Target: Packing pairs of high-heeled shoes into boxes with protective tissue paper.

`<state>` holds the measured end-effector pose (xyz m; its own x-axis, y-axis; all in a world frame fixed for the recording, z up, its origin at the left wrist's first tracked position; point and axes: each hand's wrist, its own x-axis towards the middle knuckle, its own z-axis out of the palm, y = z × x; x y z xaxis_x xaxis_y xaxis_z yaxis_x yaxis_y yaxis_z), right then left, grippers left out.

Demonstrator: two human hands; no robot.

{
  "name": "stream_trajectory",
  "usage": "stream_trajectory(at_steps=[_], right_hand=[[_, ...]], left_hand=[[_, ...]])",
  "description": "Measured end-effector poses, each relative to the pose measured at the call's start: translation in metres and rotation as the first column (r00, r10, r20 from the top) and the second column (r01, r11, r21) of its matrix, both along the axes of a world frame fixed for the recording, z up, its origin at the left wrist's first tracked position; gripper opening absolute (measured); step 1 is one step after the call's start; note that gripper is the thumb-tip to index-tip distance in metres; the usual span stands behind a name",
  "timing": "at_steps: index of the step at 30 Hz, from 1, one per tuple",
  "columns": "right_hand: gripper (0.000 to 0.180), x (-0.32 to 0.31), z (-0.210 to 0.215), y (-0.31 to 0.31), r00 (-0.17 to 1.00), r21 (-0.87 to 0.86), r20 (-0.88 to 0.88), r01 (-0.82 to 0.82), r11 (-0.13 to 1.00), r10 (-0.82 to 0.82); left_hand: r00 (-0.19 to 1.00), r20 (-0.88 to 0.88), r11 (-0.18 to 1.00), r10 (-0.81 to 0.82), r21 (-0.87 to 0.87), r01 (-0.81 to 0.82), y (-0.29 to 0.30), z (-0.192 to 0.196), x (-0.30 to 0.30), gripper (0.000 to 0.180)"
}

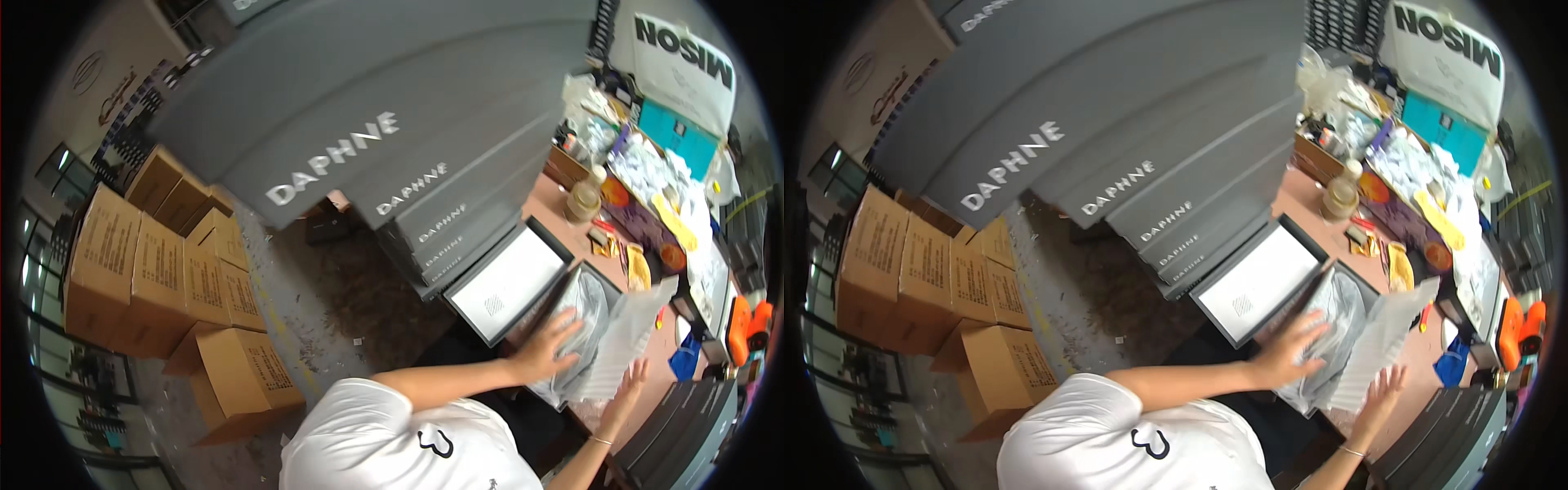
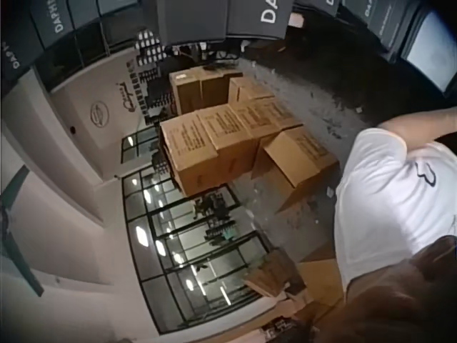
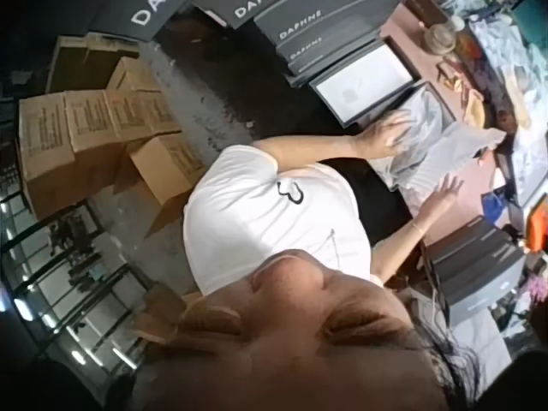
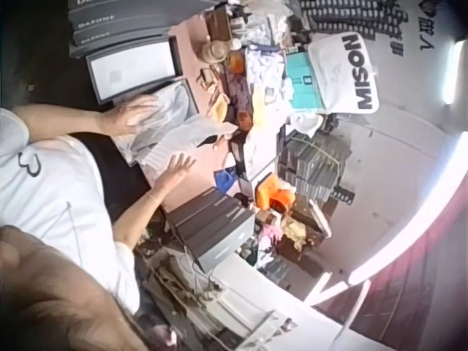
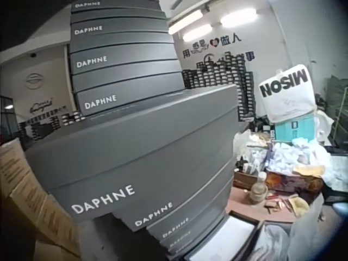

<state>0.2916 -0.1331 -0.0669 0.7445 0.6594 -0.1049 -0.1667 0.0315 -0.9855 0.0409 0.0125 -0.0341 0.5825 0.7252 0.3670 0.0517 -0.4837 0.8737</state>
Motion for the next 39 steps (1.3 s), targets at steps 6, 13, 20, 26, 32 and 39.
stream_trajectory(at_steps=[6,13,20,26,32,39], right_hand=[[0.064,-0.105,-0.012,0.084,0.364,-0.493,0.778,-0.154,0.857,0.512],[0.073,-0.119,0.06,0.083,0.287,-0.447,0.848,-0.065,0.892,0.446],[0.075,-0.099,0.07,0.088,-0.065,-0.955,0.291,0.031,0.294,0.954],[0.056,-0.082,0.089,0.119,0.194,-0.463,0.824,-0.309,0.831,0.532],[0.044,-0.092,-0.005,0.165,0.232,-0.371,0.861,-0.323,0.871,0.453],[0.027,-0.113,0.008,0.213,0.006,-0.833,0.548,0.089,0.546,0.836]], left_hand=[[0.898,-0.222,0.914,0.379,-0.063,-0.401,0.051,-0.036,-0.106,0.039],[0.834,-0.55,0.983,0.049,-0.122,-0.138,0.061,-0.032,-0.085,0.042],[0.818,-0.572,0.981,-0.065,-0.189,-0.054,0.067,-0.043,-0.056,0.044],[0.928,-0.359,0.834,-0.1,0.479,0.275,0.018,0.057,-0.052,0.053],[0.619,-0.777,0.795,-0.119,0.299,0.528,-0.033,0.003,-0.029,0.071],[0.522,-0.809,0.823,-0.269,0.088,0.561,-0.027,0.007,-0.015,0.079]])
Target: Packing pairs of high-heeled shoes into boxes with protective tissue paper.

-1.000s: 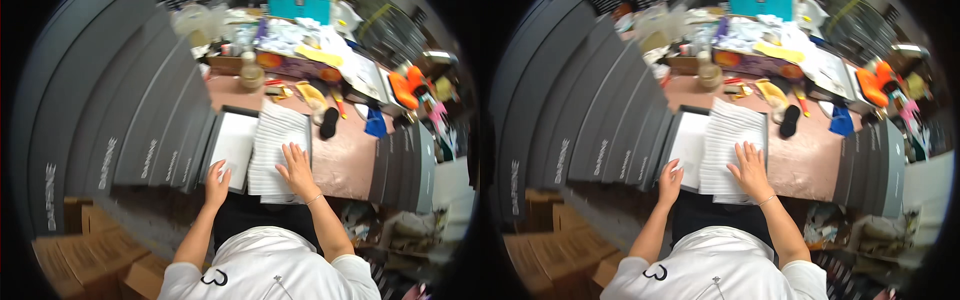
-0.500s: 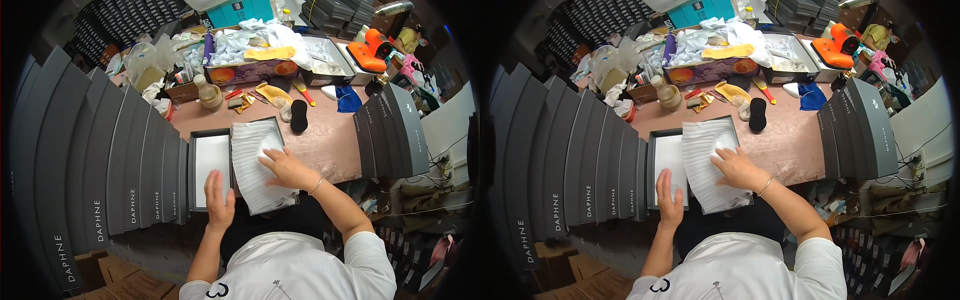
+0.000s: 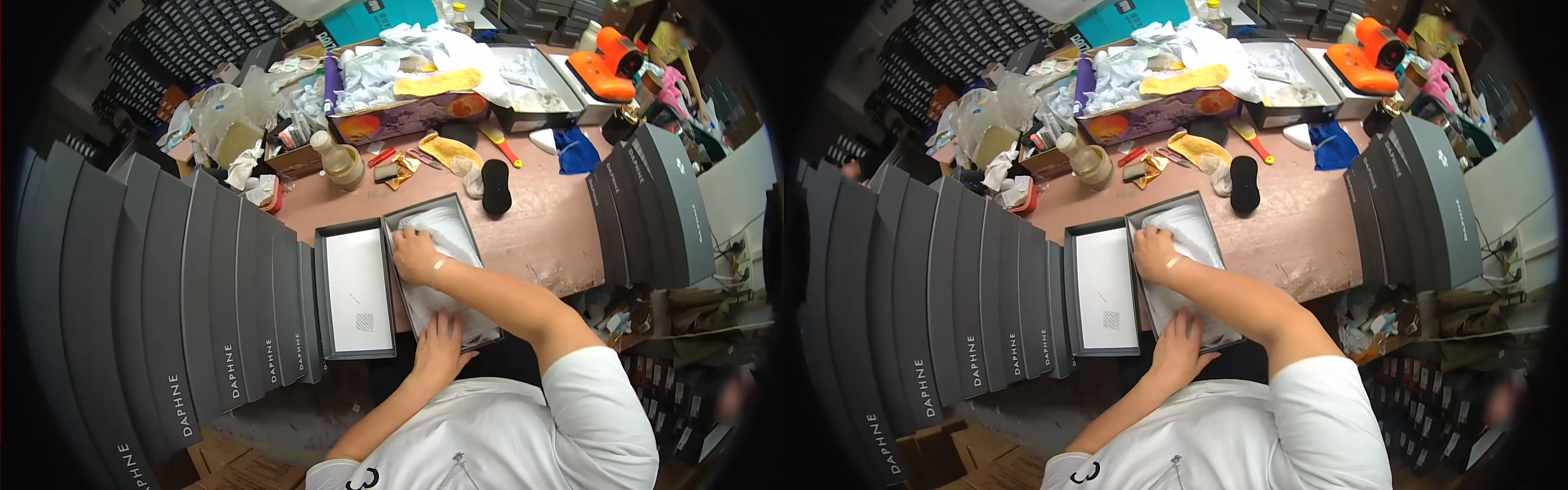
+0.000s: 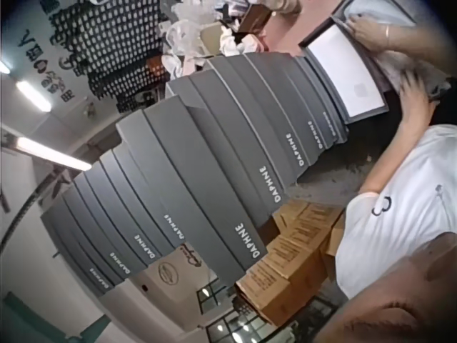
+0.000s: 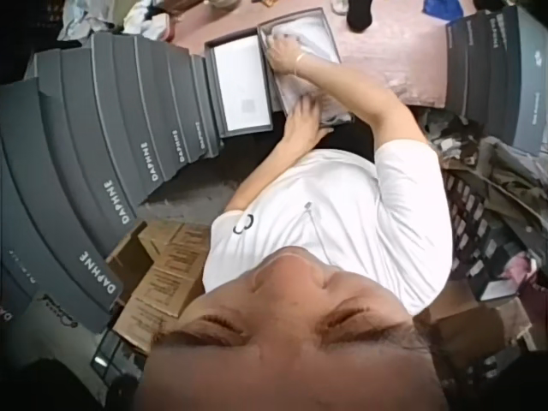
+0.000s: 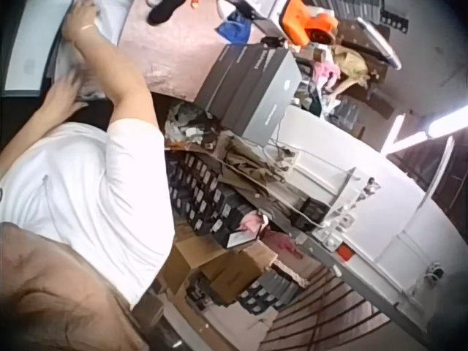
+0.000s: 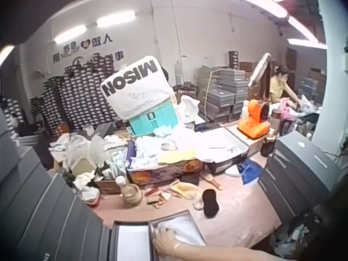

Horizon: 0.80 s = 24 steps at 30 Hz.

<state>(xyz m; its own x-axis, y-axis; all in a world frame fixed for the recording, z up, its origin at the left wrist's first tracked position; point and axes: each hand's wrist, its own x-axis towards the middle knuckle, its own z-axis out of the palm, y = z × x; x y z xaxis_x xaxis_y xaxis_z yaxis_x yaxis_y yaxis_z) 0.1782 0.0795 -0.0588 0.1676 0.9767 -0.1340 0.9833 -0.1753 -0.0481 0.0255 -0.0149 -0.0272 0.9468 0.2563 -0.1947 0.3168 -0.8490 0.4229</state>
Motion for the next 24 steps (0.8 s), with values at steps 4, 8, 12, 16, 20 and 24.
stream_trajectory(at_steps=[4,8,12,16,20,24], right_hand=[[0.022,0.002,-0.015,0.0,0.997,0.056,0.074,0.007,0.998,-0.011],[0.039,0.006,0.029,-0.069,0.94,0.475,-0.293,-0.014,0.88,0.173],[0.058,-0.018,0.043,-0.148,0.979,0.31,-0.118,-0.124,0.943,0.167],[0.067,-0.016,0.049,-0.154,0.979,0.263,-0.176,-0.057,0.963,0.106],[0.073,0.014,0.093,-0.179,0.715,0.392,-0.699,0.418,0.82,-0.031],[0.069,0.04,0.062,-0.192,0.416,0.071,-0.861,0.666,0.742,-0.291]], left_hand=[[0.994,0.109,0.98,-0.004,-0.196,0.026,0.014,0.015,-0.008,0.073],[0.785,0.446,0.902,0.43,-0.234,-0.361,0.051,0.018,-0.051,0.046],[0.885,0.041,0.882,0.463,-0.125,-0.455,0.079,-0.062,-0.065,0.036],[0.813,0.088,0.807,0.575,-0.223,-0.547,0.099,0.03,-0.069,0.025],[0.616,0.049,-0.062,0.786,-0.985,0.159,0.045,0.098,-0.073,0.017],[0.702,0.246,0.546,0.669,-0.803,-0.239,0.023,0.009,-0.046,0.068]])
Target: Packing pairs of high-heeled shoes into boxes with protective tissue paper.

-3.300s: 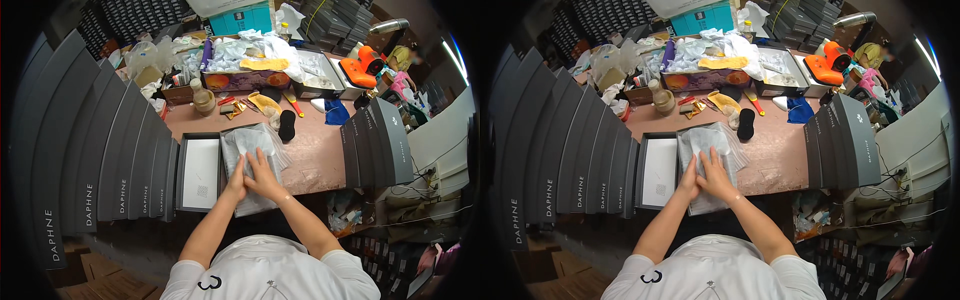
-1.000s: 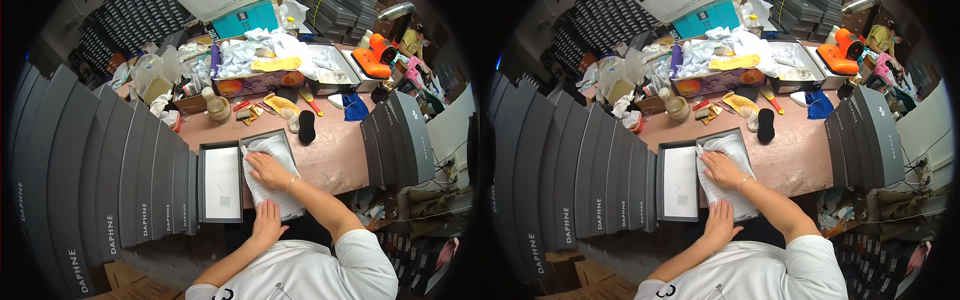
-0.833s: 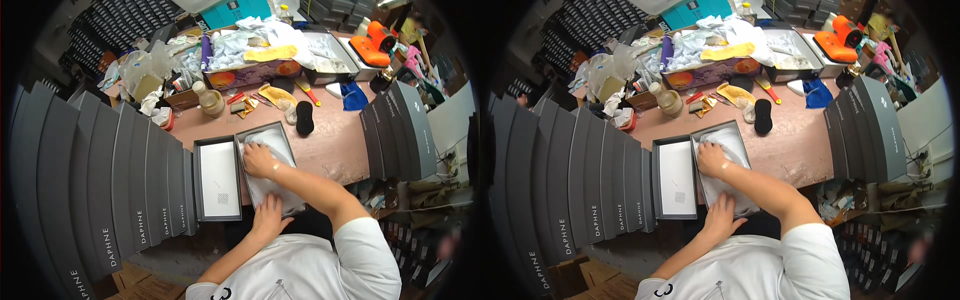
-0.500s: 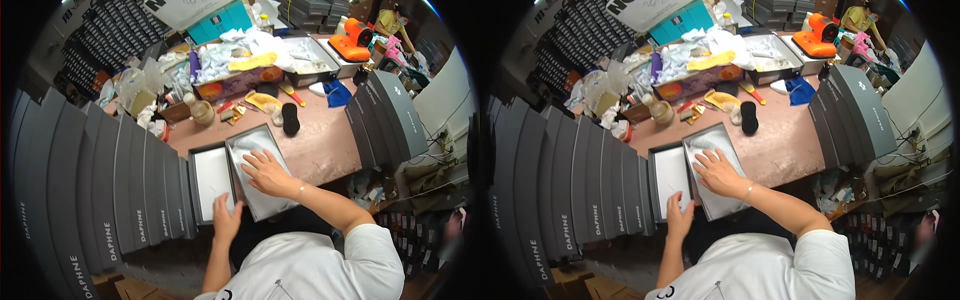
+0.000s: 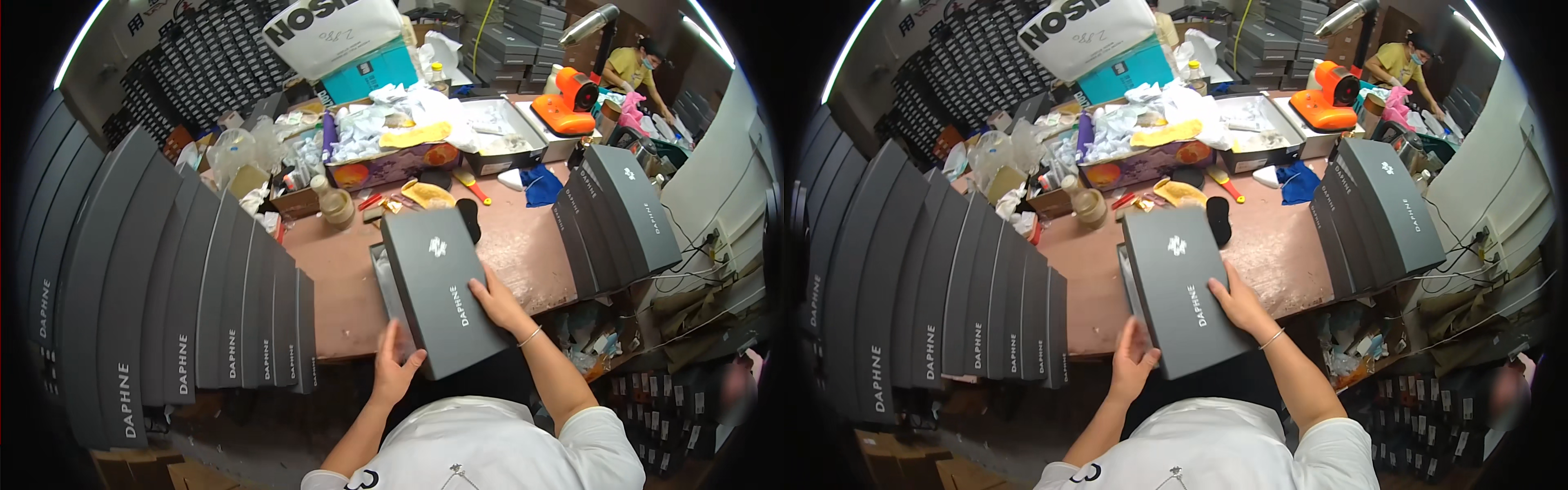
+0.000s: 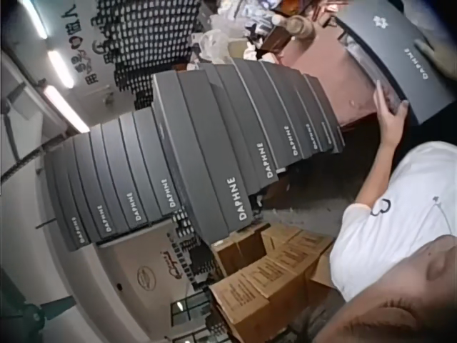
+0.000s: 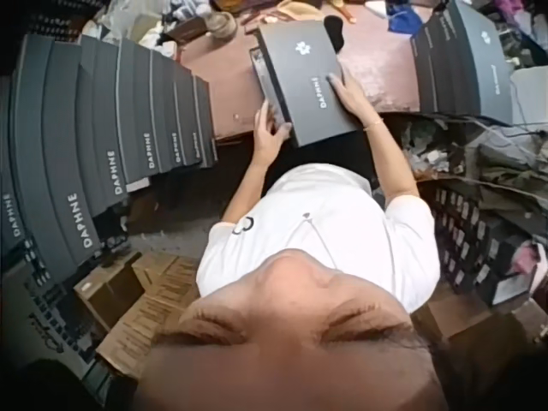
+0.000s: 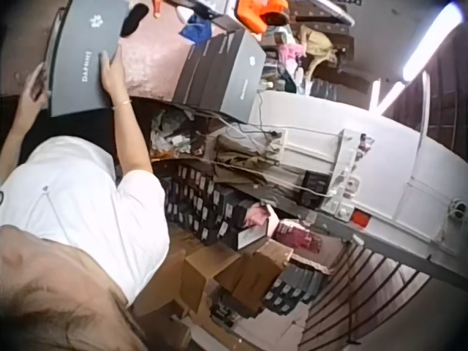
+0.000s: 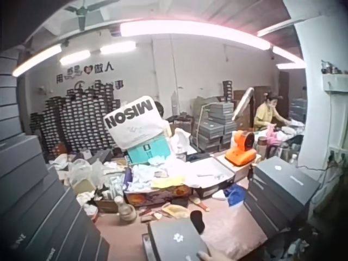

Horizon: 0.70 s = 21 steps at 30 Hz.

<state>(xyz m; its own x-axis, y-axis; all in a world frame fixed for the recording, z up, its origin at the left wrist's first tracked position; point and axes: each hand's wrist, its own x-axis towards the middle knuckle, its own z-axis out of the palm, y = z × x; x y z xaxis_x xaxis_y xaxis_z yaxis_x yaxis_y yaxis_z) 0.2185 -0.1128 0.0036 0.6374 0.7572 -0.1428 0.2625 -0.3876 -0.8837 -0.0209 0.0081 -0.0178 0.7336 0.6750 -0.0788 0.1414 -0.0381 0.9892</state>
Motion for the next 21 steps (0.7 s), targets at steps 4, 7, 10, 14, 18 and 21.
stream_trajectory(at_steps=[4,7,10,14,18,21], right_hand=[[0.057,-0.007,-0.03,0.018,0.999,-0.059,0.044,0.024,0.998,-0.021],[0.061,0.0,-0.047,0.055,0.988,-0.167,0.152,0.026,0.986,0.0],[0.065,0.004,-0.069,0.055,0.999,-0.082,0.02,0.044,0.996,-0.043],[0.081,0.004,-0.067,0.024,1.0,0.239,0.01,-0.009,0.971,0.007],[0.084,0.073,0.12,-0.079,0.978,0.242,0.21,-0.031,0.97,-0.021],[0.083,0.144,0.25,-0.172,0.994,0.299,0.005,0.103,0.949,-0.11]], left_hand=[[0.997,0.07,0.985,0.01,-0.172,0.002,0.039,-0.038,0.05,0.056],[0.996,-0.007,0.972,0.086,-0.22,-0.085,0.06,-0.059,0.05,0.041],[0.999,-0.014,0.905,0.03,-0.425,-0.033,0.066,-0.094,0.044,0.052],[0.989,0.117,0.836,0.086,-0.548,-0.008,0.042,-0.049,0.079,0.055],[0.872,0.47,0.643,-0.135,-0.628,0.438,-0.025,0.076,0.152,0.058],[0.603,0.648,0.716,-0.465,-0.125,0.687,-0.076,0.148,0.239,0.073]])
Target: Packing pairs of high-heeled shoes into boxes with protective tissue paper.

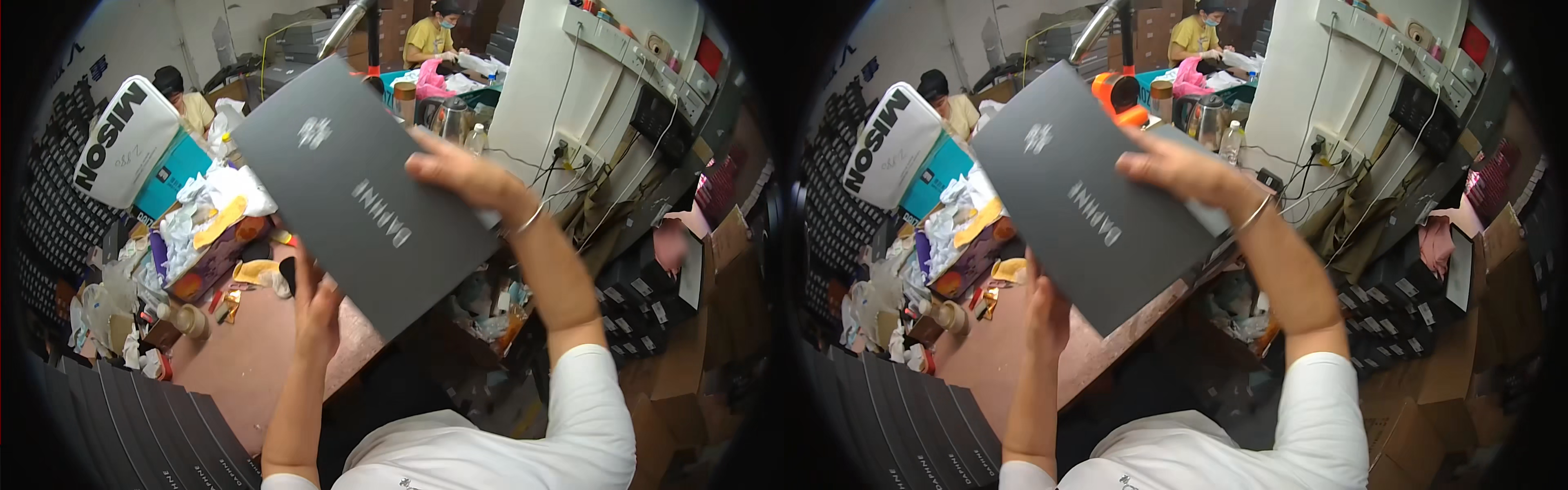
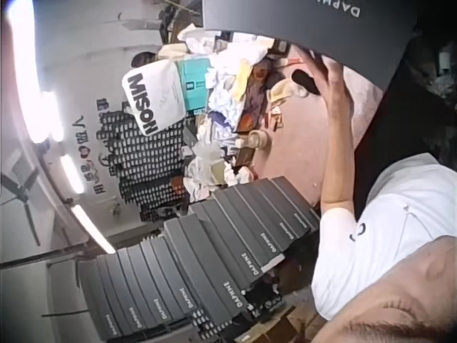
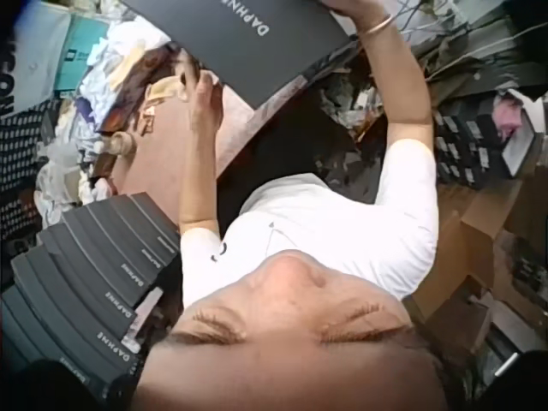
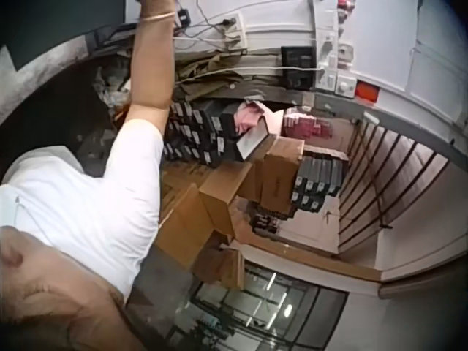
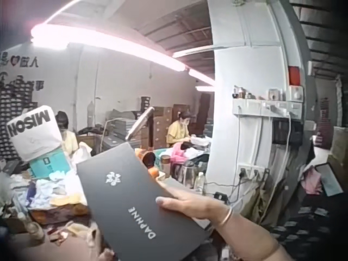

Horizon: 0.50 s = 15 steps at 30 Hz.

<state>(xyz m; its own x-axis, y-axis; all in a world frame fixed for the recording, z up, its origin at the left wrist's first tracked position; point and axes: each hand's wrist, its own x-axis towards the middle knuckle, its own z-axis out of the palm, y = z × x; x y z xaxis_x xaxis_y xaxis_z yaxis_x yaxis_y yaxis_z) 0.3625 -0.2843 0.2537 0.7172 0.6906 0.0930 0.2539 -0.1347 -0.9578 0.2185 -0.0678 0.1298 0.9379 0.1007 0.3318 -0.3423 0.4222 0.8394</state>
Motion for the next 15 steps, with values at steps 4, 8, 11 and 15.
stream_trajectory(at_steps=[4,8,11,15], right_hand=[[0.054,0.073,0.062,-0.09,0.986,-0.344,0.092,0.165,0.924,-0.141],[0.056,0.15,-0.037,-0.131,0.827,-0.489,0.526,0.486,0.724,-0.2],[0.052,0.159,-0.042,-0.127,0.8,-0.507,0.584,0.49,0.709,-0.136],[0.039,0.107,-0.022,-0.066,0.207,-0.064,0.974,0.646,0.76,-0.094]], left_hand=[[0.986,-0.115,0.982,-0.121,0.134,0.136,-0.081,0.043,0.083,0.076],[0.853,-0.303,0.714,-0.425,0.467,0.521,-0.121,-0.039,0.063,0.061],[0.836,-0.404,0.694,-0.372,0.477,0.539,-0.099,-0.079,-0.018,0.057],[0.775,-0.62,0.738,-0.119,0.467,0.486,-0.008,-0.114,-0.108,0.053]])
